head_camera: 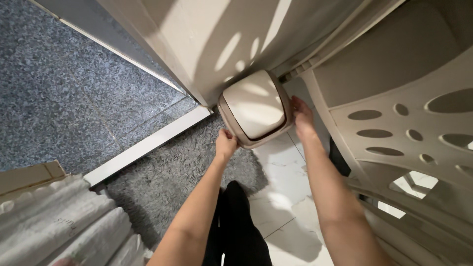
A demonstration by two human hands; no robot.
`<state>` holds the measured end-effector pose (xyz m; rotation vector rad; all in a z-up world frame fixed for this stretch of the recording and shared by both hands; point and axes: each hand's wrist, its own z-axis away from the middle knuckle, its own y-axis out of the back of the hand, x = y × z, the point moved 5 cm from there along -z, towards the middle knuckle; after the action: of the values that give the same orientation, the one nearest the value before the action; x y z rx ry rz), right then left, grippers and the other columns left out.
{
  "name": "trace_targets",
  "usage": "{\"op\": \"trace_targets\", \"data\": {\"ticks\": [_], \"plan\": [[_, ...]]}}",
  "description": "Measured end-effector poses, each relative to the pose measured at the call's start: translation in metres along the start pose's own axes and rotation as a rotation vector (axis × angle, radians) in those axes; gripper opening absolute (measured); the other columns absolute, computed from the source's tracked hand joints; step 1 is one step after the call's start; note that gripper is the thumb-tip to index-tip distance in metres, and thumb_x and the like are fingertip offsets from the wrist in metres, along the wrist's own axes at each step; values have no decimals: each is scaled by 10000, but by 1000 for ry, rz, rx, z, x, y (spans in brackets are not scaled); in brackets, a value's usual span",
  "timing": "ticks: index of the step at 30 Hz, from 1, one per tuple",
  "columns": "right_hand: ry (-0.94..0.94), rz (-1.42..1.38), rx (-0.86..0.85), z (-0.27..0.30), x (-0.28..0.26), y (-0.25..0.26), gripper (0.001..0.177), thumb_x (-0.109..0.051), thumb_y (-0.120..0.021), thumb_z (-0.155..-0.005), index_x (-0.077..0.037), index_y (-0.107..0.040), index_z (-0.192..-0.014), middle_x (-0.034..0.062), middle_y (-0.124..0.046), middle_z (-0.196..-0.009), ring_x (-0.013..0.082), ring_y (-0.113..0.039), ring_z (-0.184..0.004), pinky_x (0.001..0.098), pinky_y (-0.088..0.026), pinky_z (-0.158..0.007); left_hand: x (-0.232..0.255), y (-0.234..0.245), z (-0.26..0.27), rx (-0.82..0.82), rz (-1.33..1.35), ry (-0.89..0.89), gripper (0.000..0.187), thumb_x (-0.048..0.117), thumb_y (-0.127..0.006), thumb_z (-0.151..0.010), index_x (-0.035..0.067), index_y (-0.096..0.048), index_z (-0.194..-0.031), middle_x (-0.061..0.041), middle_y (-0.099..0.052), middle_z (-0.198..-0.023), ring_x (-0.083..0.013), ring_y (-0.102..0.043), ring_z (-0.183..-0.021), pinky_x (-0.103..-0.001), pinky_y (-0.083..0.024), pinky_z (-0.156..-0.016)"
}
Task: The person assembles a beige trash can by attaching the lid to the base, then moves it to a corner. They insert a clear plastic liner into the bin, tucking the edges inside, and close the lid.
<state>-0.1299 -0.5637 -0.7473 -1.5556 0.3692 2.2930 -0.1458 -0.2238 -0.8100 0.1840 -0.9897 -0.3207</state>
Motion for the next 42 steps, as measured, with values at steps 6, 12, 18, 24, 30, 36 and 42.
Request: {"op": "trace_targets", "data": {"ticks": [6,12,18,24,30,36,42], "plan": [[12,-15,61,-15,25,-2,583,147,-401,-900,-27,-519,-1444,154,-573,-1455,264,-539,-1354,348,-424,-1145,-13,5,-10,23,2,-154,265,101,-723,-877,22,-551,-1062,-159,-726,-942,-247,-737,-770,-364,-624,-634],[52,-56,90,-24,40,21,616,163,-394,-862,-14,-520,-1438,146,-576,-1457,255,-541,-1367,345,-423,-1152,4,-12,0,-81,73,-26,303,64,-675,-906,-4,-484,-1131,-196,-706,-1057,-290,-772,-794,-353,-645,-628],[34,65,157,-13,43,27,484,71,-411,-957,-8,-540,-1417,145,-604,-1429,256,-565,-1339,342,-437,-1134,15,-26,6,-203,325,64,545,-16,-560,-926,78,-295,-1392,-212,-647,-1201,-274,-747,-860,-375,-643,-650],[-80,62,275,15,38,21,344,-108,-508,-1066,-19,-635,-1373,150,-641,-1262,247,-561,-1063,382,-435,-901,18,-27,11,-212,252,62,574,-4,-569,-931,95,-346,-1451,-218,-700,-1174,-280,-747,-798,-384,-640,-639],[-249,64,377,41,38,14,410,-297,-536,-1046,-118,-529,-1415,78,-596,-1340,239,-574,-1175,466,-568,-866,26,-12,21,-200,105,-11,784,78,-629,-925,146,-224,-1593,-191,-713,-1225,-243,-772,-831,-327,-628,-710],[-356,-114,356,63,52,3,683,-299,-572,-1014,-227,-212,-1591,62,-411,-1578,321,-491,-1351,623,-506,-936,20,7,45,-98,-158,-159,881,231,-755,-887,99,-247,-1595,-251,-635,-1320,-360,-661,-1108,-436,-511,-975],[-418,-135,328,112,17,-22,758,-276,-625,-983,-245,-192,-1604,63,-381,-1587,349,-451,-1377,677,-474,-966,52,60,113,-109,-160,-143,747,250,-717,-878,95,-384,-1528,-252,-535,-1373,-337,-693,-1010,-426,-546,-918]]}}
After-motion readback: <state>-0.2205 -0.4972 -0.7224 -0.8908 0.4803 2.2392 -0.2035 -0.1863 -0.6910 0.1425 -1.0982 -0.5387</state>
